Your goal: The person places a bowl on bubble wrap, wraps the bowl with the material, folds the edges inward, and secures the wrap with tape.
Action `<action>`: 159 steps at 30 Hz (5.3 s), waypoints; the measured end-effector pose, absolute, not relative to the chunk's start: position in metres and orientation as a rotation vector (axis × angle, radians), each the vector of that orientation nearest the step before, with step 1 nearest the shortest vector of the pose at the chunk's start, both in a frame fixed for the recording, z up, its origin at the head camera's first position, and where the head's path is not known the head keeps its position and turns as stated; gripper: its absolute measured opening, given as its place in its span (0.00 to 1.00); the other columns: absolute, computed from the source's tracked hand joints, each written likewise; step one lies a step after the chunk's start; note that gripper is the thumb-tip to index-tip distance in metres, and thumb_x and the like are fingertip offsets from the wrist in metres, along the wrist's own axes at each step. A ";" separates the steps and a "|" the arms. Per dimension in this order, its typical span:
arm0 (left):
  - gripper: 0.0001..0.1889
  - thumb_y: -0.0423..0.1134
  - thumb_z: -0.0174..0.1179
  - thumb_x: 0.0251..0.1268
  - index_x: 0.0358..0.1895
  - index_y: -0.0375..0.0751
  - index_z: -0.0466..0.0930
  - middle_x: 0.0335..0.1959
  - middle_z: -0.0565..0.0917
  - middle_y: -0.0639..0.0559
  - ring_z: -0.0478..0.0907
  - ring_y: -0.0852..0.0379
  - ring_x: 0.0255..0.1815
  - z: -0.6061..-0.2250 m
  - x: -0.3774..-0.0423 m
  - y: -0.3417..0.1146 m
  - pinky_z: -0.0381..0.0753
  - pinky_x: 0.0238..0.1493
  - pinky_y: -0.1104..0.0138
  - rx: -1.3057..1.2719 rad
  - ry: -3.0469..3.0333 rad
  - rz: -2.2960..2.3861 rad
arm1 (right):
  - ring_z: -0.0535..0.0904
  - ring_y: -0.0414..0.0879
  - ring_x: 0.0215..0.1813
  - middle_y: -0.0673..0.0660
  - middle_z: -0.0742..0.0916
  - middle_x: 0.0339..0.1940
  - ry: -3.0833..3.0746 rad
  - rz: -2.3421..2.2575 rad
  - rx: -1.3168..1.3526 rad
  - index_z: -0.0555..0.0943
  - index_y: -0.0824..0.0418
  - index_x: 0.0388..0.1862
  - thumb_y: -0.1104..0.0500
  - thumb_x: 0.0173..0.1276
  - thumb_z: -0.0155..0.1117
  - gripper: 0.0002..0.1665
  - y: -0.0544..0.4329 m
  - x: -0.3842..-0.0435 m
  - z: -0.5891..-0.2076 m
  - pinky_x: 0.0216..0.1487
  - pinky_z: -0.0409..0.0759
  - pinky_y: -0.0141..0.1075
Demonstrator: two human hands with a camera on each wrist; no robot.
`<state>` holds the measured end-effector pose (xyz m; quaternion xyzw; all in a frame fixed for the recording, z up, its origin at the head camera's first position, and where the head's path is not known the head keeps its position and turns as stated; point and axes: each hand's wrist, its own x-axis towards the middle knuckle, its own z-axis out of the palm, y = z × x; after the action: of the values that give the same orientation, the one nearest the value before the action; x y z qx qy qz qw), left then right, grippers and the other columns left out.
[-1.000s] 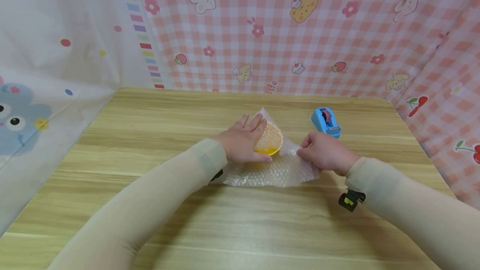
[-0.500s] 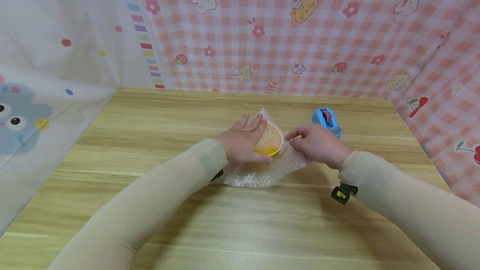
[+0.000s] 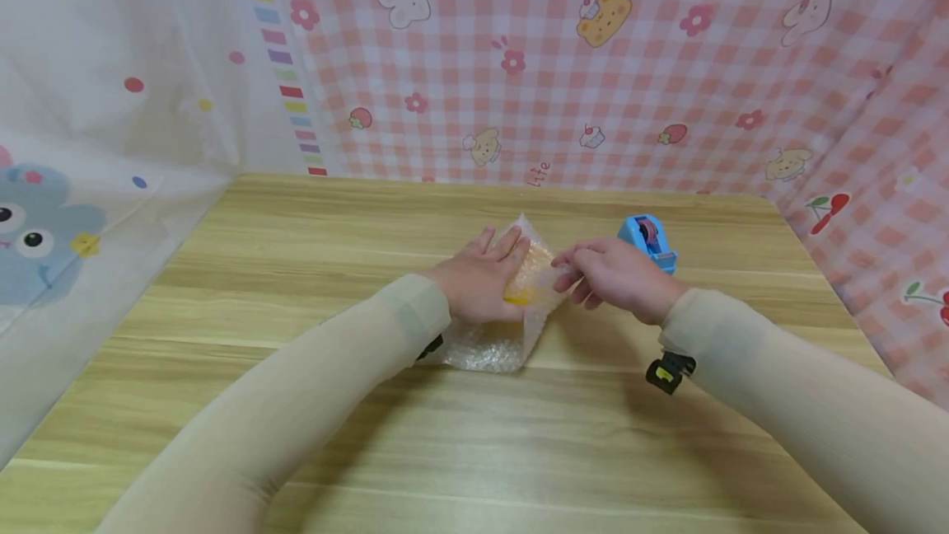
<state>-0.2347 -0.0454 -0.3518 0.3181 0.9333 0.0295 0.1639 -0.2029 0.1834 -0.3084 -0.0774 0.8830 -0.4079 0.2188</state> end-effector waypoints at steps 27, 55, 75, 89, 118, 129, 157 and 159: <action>0.75 0.52 0.79 0.51 0.86 0.53 0.21 0.89 0.37 0.41 0.38 0.44 0.90 -0.353 -0.242 -0.058 0.57 0.84 0.51 0.839 2.552 0.637 | 0.80 0.57 0.59 0.61 0.87 0.53 2.978 -0.425 -0.512 0.87 0.62 0.53 0.52 0.81 0.62 0.16 0.152 -0.220 -0.332 0.64 0.81 0.53; 0.83 0.43 0.83 0.46 0.81 0.44 0.09 0.84 0.15 0.45 0.25 0.49 0.88 -0.359 -0.242 -0.055 0.36 0.86 0.61 0.947 2.476 0.797 | 0.41 0.64 0.89 0.58 0.49 0.90 2.895 -0.251 -0.905 0.46 0.61 0.88 0.47 0.88 0.36 0.38 0.137 -0.230 -0.362 0.86 0.47 0.63; 0.49 0.60 0.66 0.67 0.83 0.36 0.58 0.86 0.55 0.35 0.53 0.40 0.87 -0.349 -0.247 -0.113 0.54 0.85 0.50 0.767 2.622 0.216 | 0.34 0.61 0.90 0.60 0.46 0.91 2.818 -0.133 -0.761 0.44 0.60 0.89 0.37 0.87 0.29 0.43 0.126 -0.236 -0.358 0.87 0.41 0.60; 0.13 0.53 0.65 0.73 0.38 0.48 0.83 0.33 0.84 0.54 0.77 0.57 0.33 -0.352 -0.242 -0.139 0.77 0.37 0.63 0.636 2.686 0.248 | 0.35 0.62 0.90 0.63 0.46 0.90 2.851 -0.167 -0.704 0.44 0.63 0.88 0.38 0.87 0.29 0.43 0.120 -0.237 -0.359 0.88 0.40 0.58; 0.22 0.46 0.74 0.60 0.52 0.36 0.81 0.33 0.83 0.51 0.78 0.58 0.30 -0.349 -0.250 -0.162 0.80 0.34 0.67 0.532 2.477 0.558 | 0.36 0.64 0.89 0.64 0.45 0.90 2.881 -0.174 -0.666 0.43 0.65 0.88 0.40 0.88 0.29 0.43 0.115 -0.240 -0.359 0.87 0.41 0.59; 0.10 0.43 0.68 0.64 0.33 0.45 0.78 0.25 0.76 0.57 0.73 0.61 0.26 -0.339 -0.247 -0.164 0.76 0.31 0.71 0.557 2.354 0.591 | 0.37 0.65 0.89 0.65 0.46 0.90 2.879 -0.173 -0.661 0.44 0.65 0.88 0.41 0.88 0.31 0.43 0.116 -0.238 -0.358 0.87 0.41 0.59; 0.13 0.38 0.58 0.69 0.52 0.35 0.79 0.41 0.87 0.47 0.84 0.53 0.39 -0.326 -0.240 -0.149 0.86 0.39 0.62 0.490 2.215 1.101 | 0.36 0.64 0.90 0.64 0.45 0.90 2.874 -0.183 -0.645 0.43 0.64 0.88 0.40 0.88 0.31 0.43 0.115 -0.238 -0.359 0.87 0.40 0.58; 0.14 0.38 0.58 0.70 0.53 0.34 0.79 0.41 0.87 0.46 0.84 0.53 0.39 -0.324 -0.239 -0.148 0.87 0.40 0.60 0.490 2.213 1.130 | 0.36 0.64 0.90 0.64 0.45 0.90 2.873 -0.180 -0.647 0.43 0.64 0.88 0.40 0.88 0.30 0.43 0.115 -0.239 -0.359 0.87 0.40 0.59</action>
<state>-0.2394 -0.1477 -0.3245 0.1845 0.8336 0.4257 0.2998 -0.2388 0.1152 -0.3591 -0.2183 0.9693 -0.0607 0.0953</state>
